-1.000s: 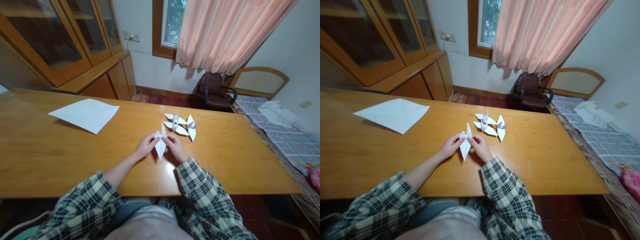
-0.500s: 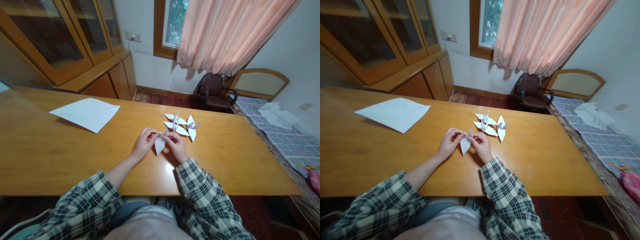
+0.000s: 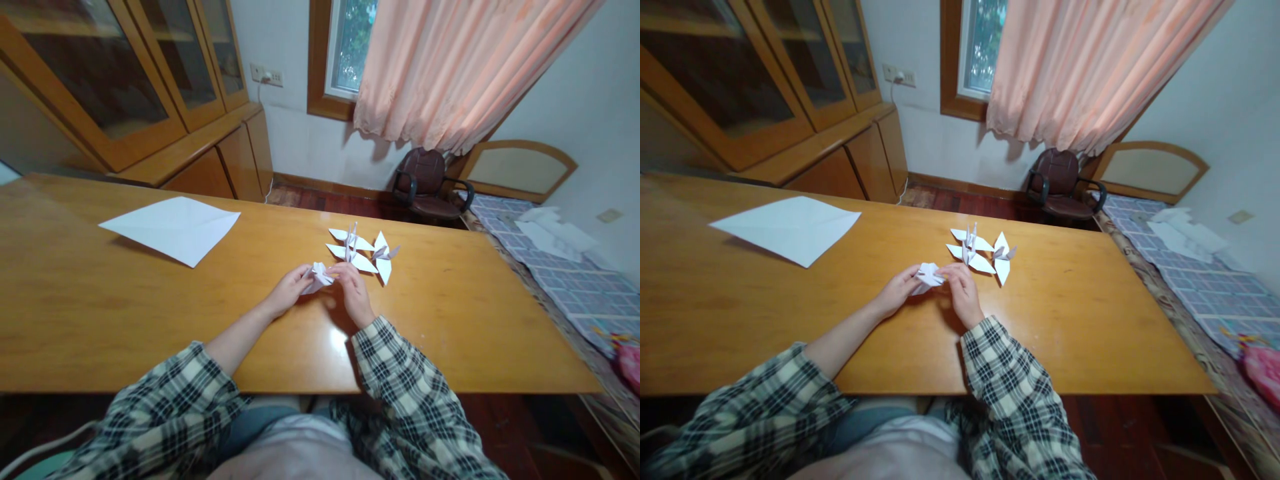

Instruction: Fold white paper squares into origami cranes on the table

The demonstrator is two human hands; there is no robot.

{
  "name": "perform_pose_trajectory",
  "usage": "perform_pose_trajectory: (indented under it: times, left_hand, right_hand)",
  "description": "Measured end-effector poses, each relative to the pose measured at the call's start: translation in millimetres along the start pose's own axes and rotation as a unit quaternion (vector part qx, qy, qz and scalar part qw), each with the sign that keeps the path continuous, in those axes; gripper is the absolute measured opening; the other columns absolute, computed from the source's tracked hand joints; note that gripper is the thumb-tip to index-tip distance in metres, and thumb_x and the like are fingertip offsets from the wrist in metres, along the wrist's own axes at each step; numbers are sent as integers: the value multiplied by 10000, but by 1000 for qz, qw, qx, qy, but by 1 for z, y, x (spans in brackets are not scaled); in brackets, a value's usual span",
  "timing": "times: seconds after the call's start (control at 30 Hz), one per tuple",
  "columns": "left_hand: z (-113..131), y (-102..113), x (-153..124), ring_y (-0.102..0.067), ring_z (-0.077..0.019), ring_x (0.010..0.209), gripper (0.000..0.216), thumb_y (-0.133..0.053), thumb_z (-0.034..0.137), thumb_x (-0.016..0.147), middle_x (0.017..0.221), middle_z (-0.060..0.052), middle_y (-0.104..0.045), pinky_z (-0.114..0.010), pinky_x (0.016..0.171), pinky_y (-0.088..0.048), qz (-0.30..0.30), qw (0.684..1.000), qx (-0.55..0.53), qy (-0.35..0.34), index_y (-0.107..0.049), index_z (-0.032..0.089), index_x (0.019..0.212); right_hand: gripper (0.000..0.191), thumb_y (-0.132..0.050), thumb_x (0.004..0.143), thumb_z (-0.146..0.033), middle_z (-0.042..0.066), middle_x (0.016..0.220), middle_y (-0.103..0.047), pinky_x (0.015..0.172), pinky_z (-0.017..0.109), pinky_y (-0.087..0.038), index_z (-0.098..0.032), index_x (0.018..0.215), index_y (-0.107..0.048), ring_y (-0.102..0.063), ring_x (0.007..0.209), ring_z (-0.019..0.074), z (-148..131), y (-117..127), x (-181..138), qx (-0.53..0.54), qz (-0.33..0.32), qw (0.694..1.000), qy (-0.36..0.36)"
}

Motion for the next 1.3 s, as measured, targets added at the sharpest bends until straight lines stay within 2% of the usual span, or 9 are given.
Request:
perform_pose_trajectory:
  times: [0.1,0.23,0.5,0.63,0.77,0.9,1.07,1.2,1.3]
  left_hand:
    - [1,3,-2,-561,-173,760,368,-574,509,816,844,-37,-639,-278,710,-442,-37,999,17,14,-623,152,890]
    - [4,5,-2,-500,-145,655,346,-551,492,817,714,-3,-571,-251,622,-397,-43,997,63,21,-604,150,796]
    - [10,11,-2,-446,-120,613,383,-538,516,806,663,19,-517,-223,565,-341,-62,993,91,47,-593,139,763]
    - [11,15,-3,-437,-113,598,391,-561,523,798,661,18,-519,-215,547,-332,-74,993,76,56,-605,135,786]
    - [10,16,-3,-456,-117,609,365,-592,493,770,695,-1,-565,-214,549,-336,-96,993,25,59,-613,131,812]
    - [8,16,-3,-462,-121,613,337,-609,463,742,702,-5,-576,-217,554,-342,-110,992,1,58,-612,132,803]
    - [6,19,-2,-414,-104,568,345,-580,485,771,626,27,-500,-206,519,-312,-63,995,63,55,-579,144,720]
    - [9,19,-1,-404,-105,556,375,-561,514,776,605,33,-484,-209,509,-305,-20,994,88,57,-559,149,691]
    - [9,17,0,-417,-112,566,374,-544,511,778,609,27,-491,-215,517,-312,-16,992,110,57,-561,149,687]
  right_hand:
    - [302,-538,890,-485,56,1017,-610,867,340,-420,-240,1018,-659,-549,962,200,4,-1,2,-28,-22,999,-41]
    - [296,-585,847,-494,18,811,-593,723,305,-414,-200,862,-610,-528,749,163,8,-1,3,-69,-65,992,-87]
    - [382,-699,734,-508,-70,635,-442,560,248,-310,-207,780,-469,-388,556,99,15,3,2,46,-118,972,-200]
    - [353,-706,747,-457,-41,656,-483,616,268,-351,-198,670,-480,-443,621,116,12,4,2,45,-111,978,-169]
    - [291,-694,773,-440,-13,828,-560,728,292,-409,-213,858,-532,-524,757,135,11,1,4,101,-103,980,-139]
    - [365,-685,778,-466,-32,796,-539,662,264,-400,-223,978,-500,-512,710,129,15,-3,2,96,-134,975,-149]
    - [351,-719,739,-433,-38,766,-503,598,246,-368,-200,877,-495,-463,660,120,13,-3,1,-16,-98,986,-134]
    - [334,-743,702,-412,-34,752,-495,595,247,-354,-196,818,-515,-442,661,125,9,0,2,-100,-32,990,-94]
    - [338,-754,692,-406,-47,674,-476,563,240,-336,-198,736,-493,-432,614,116,8,2,2,-79,-8,991,-107]
Point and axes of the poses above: each hand's wrist, its own x-axis towards the middle knuckle, its own y-axis out of the back of the hand, z = x × y, the point moved 1 cm from there along x, towards the middle knuckle
